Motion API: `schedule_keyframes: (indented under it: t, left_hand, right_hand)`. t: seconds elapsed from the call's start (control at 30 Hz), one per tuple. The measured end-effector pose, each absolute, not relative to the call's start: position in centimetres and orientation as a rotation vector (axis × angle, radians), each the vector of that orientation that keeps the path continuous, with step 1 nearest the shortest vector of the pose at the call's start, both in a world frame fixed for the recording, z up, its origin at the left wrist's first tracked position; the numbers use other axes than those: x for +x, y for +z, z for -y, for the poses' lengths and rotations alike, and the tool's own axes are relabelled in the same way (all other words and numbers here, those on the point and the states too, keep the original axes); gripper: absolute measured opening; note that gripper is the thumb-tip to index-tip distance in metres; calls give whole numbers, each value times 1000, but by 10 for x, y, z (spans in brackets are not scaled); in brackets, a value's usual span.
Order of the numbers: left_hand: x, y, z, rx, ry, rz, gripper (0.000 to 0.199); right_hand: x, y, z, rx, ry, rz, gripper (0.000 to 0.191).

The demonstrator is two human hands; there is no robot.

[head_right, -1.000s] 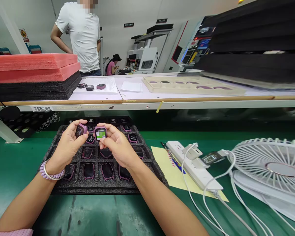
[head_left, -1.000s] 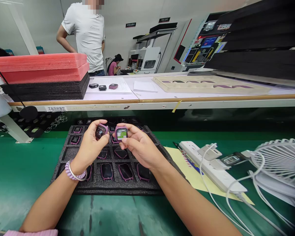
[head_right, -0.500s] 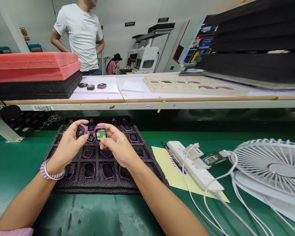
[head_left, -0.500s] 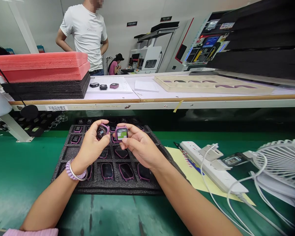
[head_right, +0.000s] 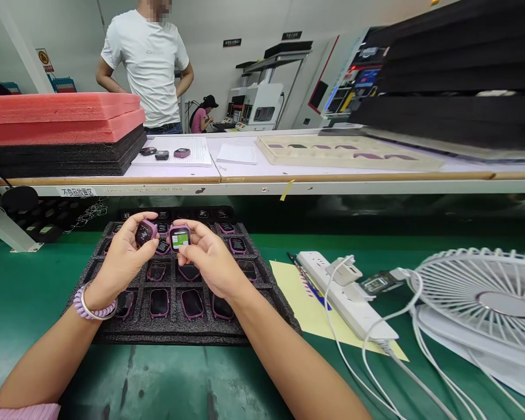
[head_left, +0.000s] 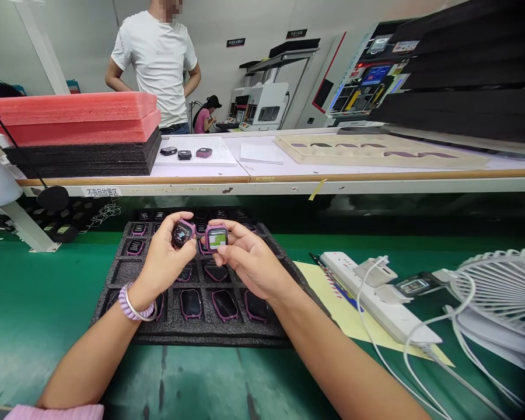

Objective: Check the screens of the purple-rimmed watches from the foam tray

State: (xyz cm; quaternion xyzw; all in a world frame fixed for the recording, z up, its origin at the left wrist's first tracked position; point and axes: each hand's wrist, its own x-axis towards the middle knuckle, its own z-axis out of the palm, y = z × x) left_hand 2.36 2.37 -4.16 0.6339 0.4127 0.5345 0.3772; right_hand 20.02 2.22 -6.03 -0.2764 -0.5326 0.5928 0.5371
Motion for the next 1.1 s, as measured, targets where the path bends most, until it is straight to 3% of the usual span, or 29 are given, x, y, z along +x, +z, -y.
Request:
schedule_keyframes:
  t: [1.0,1.1]
  left_hand:
    - [22,-47,-27,1634,1345,-1031,39]
    - [22,-48,-29,1504,1364,-1005,46]
  right_hand:
    - [201,-62,-23,-634,1430,1260,43]
    - [201,-62,-24,-626,1446,1237,45]
